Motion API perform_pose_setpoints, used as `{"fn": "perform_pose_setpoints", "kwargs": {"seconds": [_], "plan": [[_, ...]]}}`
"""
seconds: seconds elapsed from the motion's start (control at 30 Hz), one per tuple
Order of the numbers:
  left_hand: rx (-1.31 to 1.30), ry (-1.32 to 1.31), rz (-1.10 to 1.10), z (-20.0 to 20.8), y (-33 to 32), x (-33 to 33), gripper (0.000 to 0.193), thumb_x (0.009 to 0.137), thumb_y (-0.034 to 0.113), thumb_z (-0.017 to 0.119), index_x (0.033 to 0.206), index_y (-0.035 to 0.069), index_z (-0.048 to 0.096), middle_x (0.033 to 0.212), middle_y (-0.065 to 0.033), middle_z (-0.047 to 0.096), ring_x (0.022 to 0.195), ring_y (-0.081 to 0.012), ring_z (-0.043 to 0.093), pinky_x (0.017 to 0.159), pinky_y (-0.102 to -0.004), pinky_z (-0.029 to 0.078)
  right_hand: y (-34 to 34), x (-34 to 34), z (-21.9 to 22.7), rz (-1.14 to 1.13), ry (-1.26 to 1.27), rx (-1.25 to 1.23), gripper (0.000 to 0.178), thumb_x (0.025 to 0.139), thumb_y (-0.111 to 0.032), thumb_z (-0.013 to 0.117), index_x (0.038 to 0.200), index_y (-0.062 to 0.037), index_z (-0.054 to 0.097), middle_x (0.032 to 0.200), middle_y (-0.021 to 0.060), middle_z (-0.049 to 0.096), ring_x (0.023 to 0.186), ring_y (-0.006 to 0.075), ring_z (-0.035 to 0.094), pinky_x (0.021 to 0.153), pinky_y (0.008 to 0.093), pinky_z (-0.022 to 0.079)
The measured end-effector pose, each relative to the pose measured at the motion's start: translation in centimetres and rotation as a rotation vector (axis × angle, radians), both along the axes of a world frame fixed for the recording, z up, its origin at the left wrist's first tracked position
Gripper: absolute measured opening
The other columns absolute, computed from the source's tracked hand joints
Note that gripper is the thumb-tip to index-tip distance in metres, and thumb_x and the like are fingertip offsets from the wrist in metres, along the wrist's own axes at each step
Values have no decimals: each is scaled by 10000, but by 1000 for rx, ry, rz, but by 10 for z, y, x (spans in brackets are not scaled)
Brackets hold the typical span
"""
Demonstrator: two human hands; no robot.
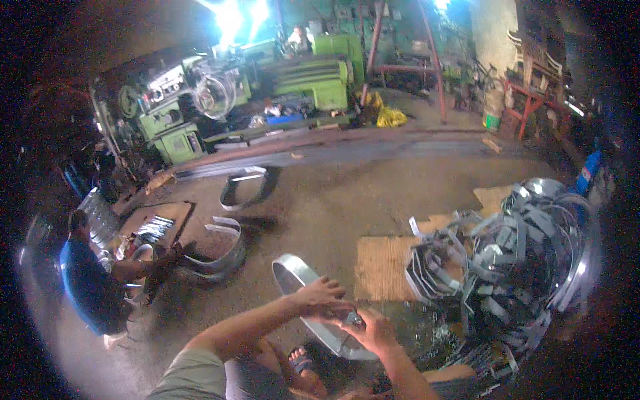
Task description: The person sits on the floor and assembles a metal frame by inserting a long bolt through a curved metal piece and tightening it with a nut. The person handles multiple metal components, washers, and nuts, using a wrench to secure the assembly.
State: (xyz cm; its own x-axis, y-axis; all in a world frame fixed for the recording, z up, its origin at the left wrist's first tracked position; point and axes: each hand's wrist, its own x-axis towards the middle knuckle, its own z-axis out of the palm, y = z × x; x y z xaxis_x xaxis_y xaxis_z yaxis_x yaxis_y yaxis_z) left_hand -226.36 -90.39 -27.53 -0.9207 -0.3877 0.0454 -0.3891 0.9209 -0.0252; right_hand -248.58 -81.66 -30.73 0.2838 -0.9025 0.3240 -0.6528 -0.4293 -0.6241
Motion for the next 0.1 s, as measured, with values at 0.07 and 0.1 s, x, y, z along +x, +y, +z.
{"fn": "perform_pose_setpoints", "kwargs": {"seconds": [0.07,0.1], "plan": [[31,-1,123,-1,-1,0,658,821,694,579,1352,306,538,1048,-91,588,1062,-293,553,857,-470,404,-10,3,-8,-81,-17,-64,568,808,-551,711,1061,-45,666,968,185,675,883,398,664,745,481,534],[45,-47,162,19,3,0,666,847,695,549,1399,328,493,1054,-103,587,1084,-293,548,862,-462,409,-18,3,-19,-130,13,39,575,831,-561,680,1164,-92,656,1017,204,674,934,418,659,784,490,534]]}}
